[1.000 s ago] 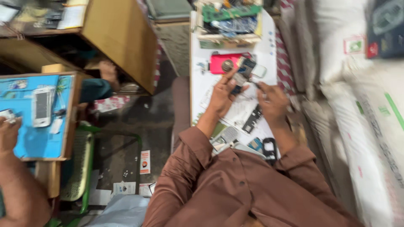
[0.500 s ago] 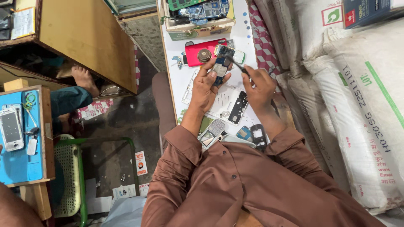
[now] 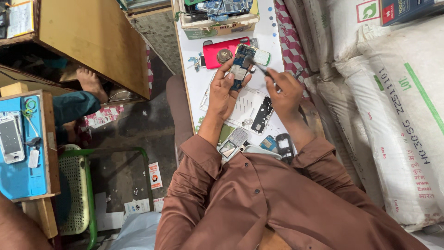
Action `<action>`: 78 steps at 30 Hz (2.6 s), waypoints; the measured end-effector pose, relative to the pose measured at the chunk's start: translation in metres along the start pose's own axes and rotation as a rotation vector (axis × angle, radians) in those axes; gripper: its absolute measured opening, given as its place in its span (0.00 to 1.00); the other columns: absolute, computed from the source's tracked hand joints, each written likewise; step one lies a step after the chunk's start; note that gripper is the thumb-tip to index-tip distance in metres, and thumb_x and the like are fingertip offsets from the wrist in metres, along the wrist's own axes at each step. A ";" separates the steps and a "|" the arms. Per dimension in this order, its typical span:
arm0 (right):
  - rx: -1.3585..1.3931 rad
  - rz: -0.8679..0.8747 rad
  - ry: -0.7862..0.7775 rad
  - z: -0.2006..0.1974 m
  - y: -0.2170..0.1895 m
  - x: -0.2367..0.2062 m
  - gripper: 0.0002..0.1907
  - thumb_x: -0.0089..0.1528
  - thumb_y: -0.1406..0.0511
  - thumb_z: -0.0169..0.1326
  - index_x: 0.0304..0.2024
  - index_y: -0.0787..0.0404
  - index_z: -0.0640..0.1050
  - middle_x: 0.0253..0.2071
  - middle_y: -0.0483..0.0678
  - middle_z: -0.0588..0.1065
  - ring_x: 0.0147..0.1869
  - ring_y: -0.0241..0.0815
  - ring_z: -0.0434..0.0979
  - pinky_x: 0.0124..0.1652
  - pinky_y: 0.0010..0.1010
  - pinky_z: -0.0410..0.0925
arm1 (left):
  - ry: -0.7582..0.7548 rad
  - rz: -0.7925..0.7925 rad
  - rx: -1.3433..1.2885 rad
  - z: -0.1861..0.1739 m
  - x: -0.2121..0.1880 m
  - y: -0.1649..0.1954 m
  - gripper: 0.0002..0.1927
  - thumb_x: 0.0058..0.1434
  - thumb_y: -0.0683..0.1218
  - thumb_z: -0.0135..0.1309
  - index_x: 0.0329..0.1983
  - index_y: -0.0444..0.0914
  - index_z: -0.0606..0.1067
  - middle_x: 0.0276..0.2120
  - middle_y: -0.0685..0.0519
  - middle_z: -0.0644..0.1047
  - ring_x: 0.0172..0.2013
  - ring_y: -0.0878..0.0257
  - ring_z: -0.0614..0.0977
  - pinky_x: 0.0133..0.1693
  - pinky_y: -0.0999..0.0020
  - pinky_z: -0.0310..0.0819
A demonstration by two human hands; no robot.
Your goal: The person repairs a mobile phone at a cluttered workbench. They hold the opened phone in one hand and use a small hand tool with the other to work on the internal board and keypad area, repeatedly manipulating components and adjusting the phone's position while working.
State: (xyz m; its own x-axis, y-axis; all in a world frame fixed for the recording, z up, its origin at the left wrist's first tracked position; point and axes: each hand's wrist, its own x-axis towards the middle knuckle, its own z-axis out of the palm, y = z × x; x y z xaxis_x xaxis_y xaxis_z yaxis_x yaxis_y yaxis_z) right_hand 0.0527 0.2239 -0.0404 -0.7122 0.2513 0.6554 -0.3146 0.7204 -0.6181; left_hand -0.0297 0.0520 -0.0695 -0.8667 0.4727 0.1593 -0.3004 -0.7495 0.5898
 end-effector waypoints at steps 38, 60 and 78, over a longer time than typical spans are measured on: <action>-0.278 -0.128 0.163 0.021 0.014 -0.008 0.10 0.71 0.66 0.65 0.55 0.55 0.85 0.44 0.45 0.74 0.52 0.46 0.71 0.59 0.40 0.58 | 0.027 0.017 0.418 -0.034 0.006 -0.012 0.20 0.71 0.40 0.52 0.66 0.35 0.71 0.51 0.50 0.80 0.50 0.64 0.81 0.51 0.70 0.75; -0.260 -0.133 0.160 0.023 0.000 -0.011 0.10 0.75 0.62 0.61 0.57 0.56 0.85 0.45 0.46 0.75 0.50 0.44 0.70 0.56 0.37 0.58 | -0.020 0.033 0.448 -0.026 -0.003 0.001 0.21 0.73 0.43 0.52 0.67 0.33 0.71 0.49 0.47 0.81 0.50 0.63 0.82 0.52 0.67 0.76; -0.256 -0.134 0.169 0.020 0.001 -0.015 0.09 0.74 0.63 0.61 0.55 0.57 0.85 0.44 0.46 0.76 0.49 0.44 0.71 0.55 0.38 0.58 | -0.043 0.019 0.432 -0.024 -0.005 0.002 0.24 0.72 0.47 0.54 0.69 0.34 0.70 0.48 0.47 0.82 0.49 0.63 0.81 0.51 0.67 0.76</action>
State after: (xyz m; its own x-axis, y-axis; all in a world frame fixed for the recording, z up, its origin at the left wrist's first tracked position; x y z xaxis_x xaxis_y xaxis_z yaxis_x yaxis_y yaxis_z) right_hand 0.0504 0.2079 -0.0592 -0.5547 0.2318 0.7991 -0.2154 0.8877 -0.4070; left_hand -0.0354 0.0370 -0.0876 -0.8505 0.4863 0.2005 -0.0827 -0.5000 0.8621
